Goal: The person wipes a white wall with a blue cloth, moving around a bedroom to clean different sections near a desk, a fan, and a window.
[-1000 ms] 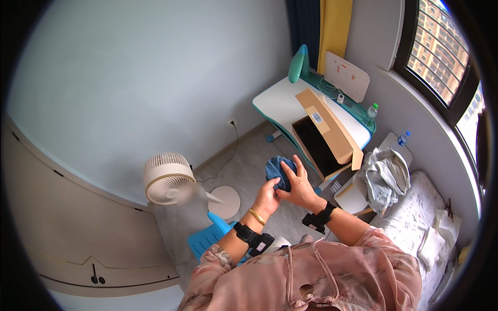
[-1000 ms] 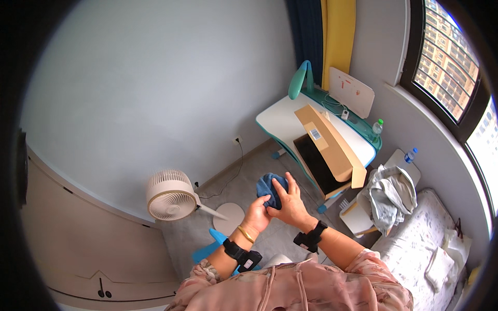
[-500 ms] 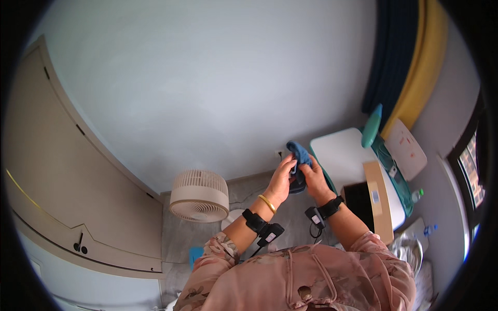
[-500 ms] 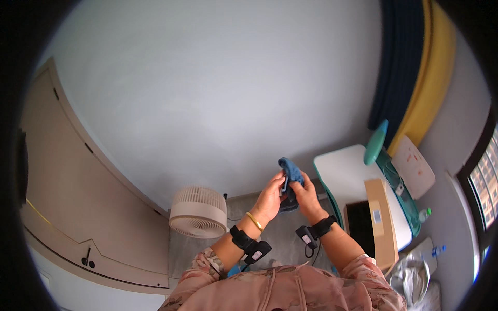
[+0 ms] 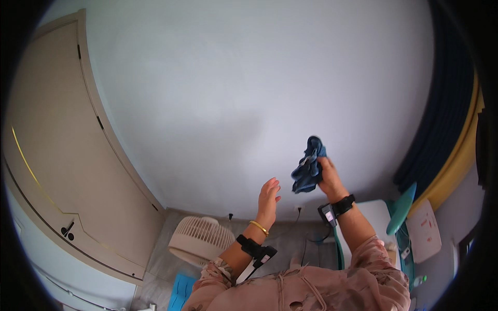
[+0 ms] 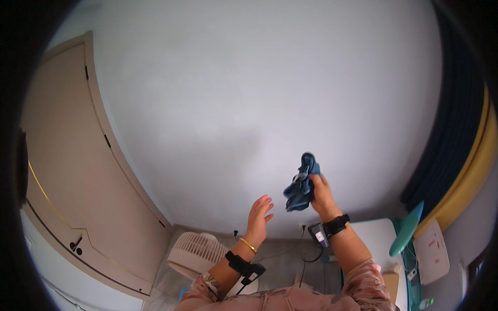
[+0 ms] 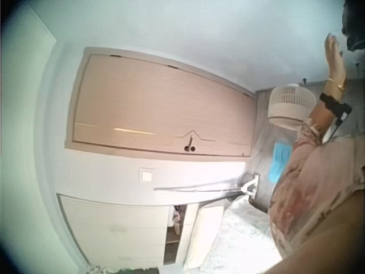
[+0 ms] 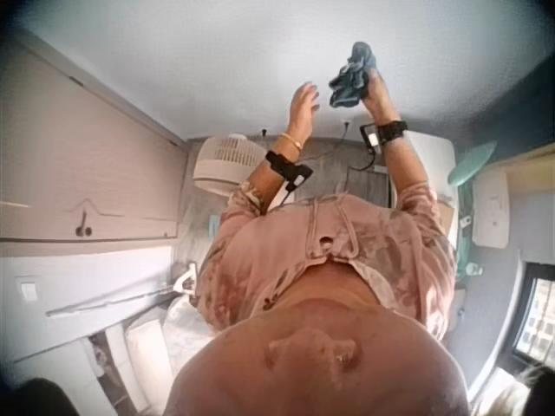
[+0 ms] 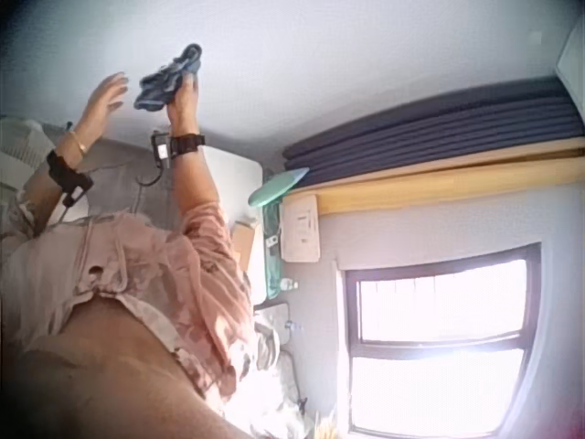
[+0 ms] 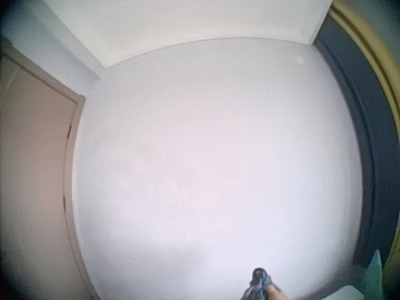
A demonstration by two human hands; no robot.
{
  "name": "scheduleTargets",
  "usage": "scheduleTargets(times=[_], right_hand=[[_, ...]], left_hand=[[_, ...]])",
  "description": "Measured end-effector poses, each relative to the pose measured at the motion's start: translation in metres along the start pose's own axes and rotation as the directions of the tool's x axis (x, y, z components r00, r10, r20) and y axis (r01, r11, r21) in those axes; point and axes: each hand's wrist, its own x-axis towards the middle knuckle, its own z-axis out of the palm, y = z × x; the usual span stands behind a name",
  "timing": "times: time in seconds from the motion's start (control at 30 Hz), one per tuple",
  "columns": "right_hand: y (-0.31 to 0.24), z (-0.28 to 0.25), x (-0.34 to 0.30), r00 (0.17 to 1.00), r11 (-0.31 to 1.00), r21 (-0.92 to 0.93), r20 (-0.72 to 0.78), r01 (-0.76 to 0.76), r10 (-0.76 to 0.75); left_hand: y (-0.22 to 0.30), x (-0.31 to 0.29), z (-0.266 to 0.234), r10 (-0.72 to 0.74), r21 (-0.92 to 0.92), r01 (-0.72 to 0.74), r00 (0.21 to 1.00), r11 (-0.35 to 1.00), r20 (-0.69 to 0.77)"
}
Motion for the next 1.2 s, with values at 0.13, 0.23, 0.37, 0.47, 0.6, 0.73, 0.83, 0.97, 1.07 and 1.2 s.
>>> scheduleTargets(times=[0.13,0.23,0.37,0.47,0.6,0.73,0.83,0.97,1.07,1.2], right_hand=[[-0.088,0.027,0.07,0.937,0.883,-0.316,0.135,0.348,-0.321],[-0.165,0.025,0.126,0.825,0.692,-0.449,0.301,0.565,-0.479],[-0.248,0.008,0.191,0.572,0.272,-0.622,0.352,0.734,-0.741],[-0.324,-0.019,0.215,0.387,0.105,-0.722,0.237,0.684,-0.891],[-0.319,-0.134,0.26,0.071,-0.111,-0.887,0.159,0.448,-0.985],[-0.366,-0.206,0.258,-0.33,-0.231,-0.97,0.196,0.072,-0.923],[-0.421,-0.252,0.229,-0.294,0.03,-0.997,-0.008,-0.071,-0.956],[-0.444,-0.245,0.203,-0.16,0.164,-0.985,-0.169,0.047,-0.972],[-0.452,-0.213,0.173,-0.087,0.215,-0.976,-0.217,0.036,-0.972],[-0.459,-0.136,0.105,-0.096,-0.104,-0.984,0.119,-0.146,-0.988]], left_hand=[[0.013,0.06,0.006,0.147,0.171,-0.131,0.986,0.976,-0.083],[0.026,0.11,0.016,0.246,0.273,-0.209,0.963,0.939,-0.111],[0.03,0.171,0.008,0.472,0.491,-0.369,0.876,0.789,-0.1],[0.035,0.204,0.015,0.605,0.65,-0.446,0.796,0.616,-0.027],[-0.005,0.243,-0.074,0.805,0.859,-0.473,0.579,0.198,0.133],[0.028,0.262,-0.078,0.822,0.913,-0.384,0.559,0.137,0.112],[0.064,0.266,-0.071,0.829,0.926,-0.377,0.527,0.029,0.189],[0.094,0.279,-0.093,0.814,0.925,-0.232,0.443,-0.302,0.377],[0.083,0.282,-0.109,0.726,0.845,-0.239,0.434,-0.478,0.533],[0.043,0.284,-0.128,0.773,0.751,-0.419,0.159,-0.51,0.614]])
